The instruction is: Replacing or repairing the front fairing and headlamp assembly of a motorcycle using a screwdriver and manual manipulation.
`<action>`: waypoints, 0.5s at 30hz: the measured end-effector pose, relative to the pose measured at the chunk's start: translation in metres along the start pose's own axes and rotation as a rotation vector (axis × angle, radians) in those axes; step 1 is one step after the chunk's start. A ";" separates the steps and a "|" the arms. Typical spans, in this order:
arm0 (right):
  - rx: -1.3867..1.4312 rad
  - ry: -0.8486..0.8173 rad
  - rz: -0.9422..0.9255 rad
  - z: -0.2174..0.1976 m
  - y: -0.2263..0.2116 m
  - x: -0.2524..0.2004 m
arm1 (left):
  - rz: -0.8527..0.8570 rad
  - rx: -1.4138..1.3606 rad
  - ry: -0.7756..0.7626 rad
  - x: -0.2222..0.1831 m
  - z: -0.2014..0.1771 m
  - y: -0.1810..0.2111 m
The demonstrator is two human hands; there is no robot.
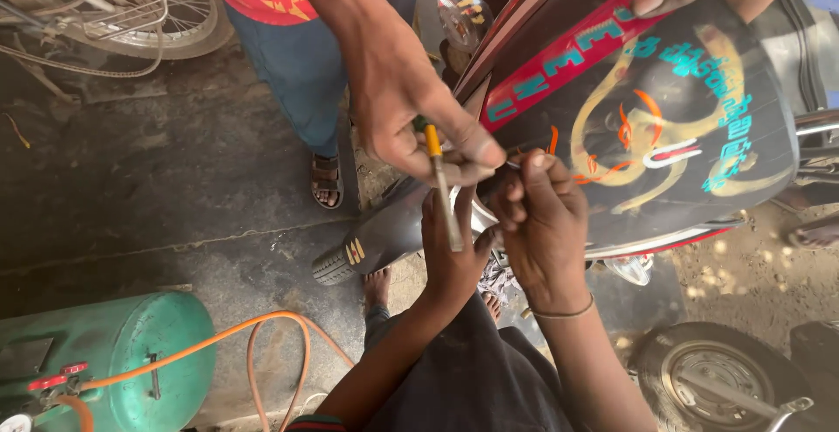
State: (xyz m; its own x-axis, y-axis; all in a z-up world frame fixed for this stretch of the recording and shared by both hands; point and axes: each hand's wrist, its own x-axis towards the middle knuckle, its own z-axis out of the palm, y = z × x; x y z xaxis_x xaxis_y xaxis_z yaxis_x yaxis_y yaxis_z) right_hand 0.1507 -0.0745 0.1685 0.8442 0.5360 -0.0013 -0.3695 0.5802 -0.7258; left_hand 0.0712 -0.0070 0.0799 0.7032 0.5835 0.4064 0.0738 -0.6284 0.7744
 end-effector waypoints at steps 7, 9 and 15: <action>0.111 0.084 0.162 0.004 0.009 0.012 | 0.078 0.000 0.067 0.001 0.003 0.000; 0.128 0.066 0.164 0.000 0.013 0.015 | 0.058 0.006 0.058 0.004 -0.001 0.002; 0.058 0.049 0.111 0.007 0.014 0.014 | 0.043 -0.008 0.026 0.004 0.002 -0.002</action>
State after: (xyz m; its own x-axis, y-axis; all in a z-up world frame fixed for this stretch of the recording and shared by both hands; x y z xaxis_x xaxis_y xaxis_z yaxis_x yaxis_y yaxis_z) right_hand 0.1549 -0.0548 0.1628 0.8143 0.5691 -0.1143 -0.4825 0.5540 -0.6785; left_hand 0.0750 -0.0047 0.0794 0.6869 0.5693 0.4517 0.0381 -0.6489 0.7599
